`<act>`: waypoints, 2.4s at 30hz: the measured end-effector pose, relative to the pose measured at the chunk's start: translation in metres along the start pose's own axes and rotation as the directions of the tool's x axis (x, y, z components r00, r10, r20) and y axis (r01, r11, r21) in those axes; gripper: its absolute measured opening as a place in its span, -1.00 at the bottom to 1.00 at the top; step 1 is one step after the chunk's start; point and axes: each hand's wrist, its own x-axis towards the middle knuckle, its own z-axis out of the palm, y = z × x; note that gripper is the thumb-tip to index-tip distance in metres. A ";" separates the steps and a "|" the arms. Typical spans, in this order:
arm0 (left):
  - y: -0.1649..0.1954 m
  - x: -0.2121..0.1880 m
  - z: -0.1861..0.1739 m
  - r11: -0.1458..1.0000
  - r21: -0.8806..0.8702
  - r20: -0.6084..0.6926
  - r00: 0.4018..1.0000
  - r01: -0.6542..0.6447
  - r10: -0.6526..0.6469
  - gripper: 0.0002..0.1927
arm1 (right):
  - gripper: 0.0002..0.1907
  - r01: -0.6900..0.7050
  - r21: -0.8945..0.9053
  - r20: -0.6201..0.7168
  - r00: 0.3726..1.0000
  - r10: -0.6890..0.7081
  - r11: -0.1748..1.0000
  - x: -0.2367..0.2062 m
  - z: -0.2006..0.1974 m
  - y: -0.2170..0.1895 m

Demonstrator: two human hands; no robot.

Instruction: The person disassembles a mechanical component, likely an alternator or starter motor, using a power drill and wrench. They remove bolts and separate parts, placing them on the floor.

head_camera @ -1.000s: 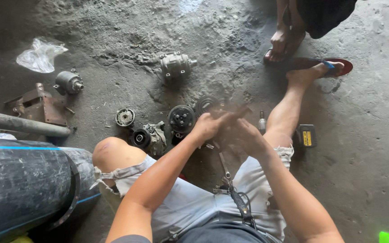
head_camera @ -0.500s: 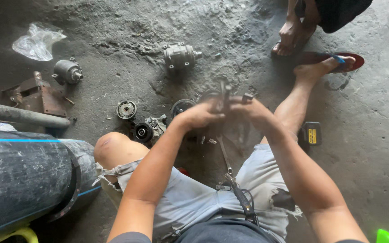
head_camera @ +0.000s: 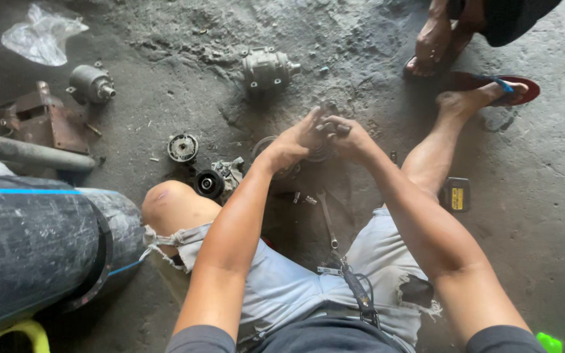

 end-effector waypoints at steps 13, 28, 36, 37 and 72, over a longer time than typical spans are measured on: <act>-0.004 0.000 -0.001 0.993 0.067 -0.179 0.980 0.101 -0.088 0.13 | -0.72 -0.060 -0.132 -0.049 0.997 0.053 0.989 0.005 -0.002 -0.003; -0.022 -0.040 0.006 -0.329 0.689 -0.724 0.636 0.646 -0.266 0.38 | -0.59 -0.160 -0.083 -0.004 0.987 0.160 0.984 0.015 -0.018 -0.004; 0.002 -0.041 -0.030 0.221 0.250 -0.964 0.264 0.943 -0.039 0.20 | -0.65 -0.211 -0.148 -0.054 0.977 0.205 0.966 0.012 -0.022 0.012; 0.008 -0.045 -0.033 0.220 0.221 -0.973 0.230 0.950 -0.016 0.19 | -0.67 -0.266 -0.157 -0.075 0.963 0.257 0.951 0.012 -0.022 0.012; -0.081 -0.026 0.020 0.357 0.649 -0.759 0.607 0.672 0.237 -0.32 | -0.42 0.093 -0.678 -0.017 0.990 -0.142 0.729 -0.001 -0.002 -0.063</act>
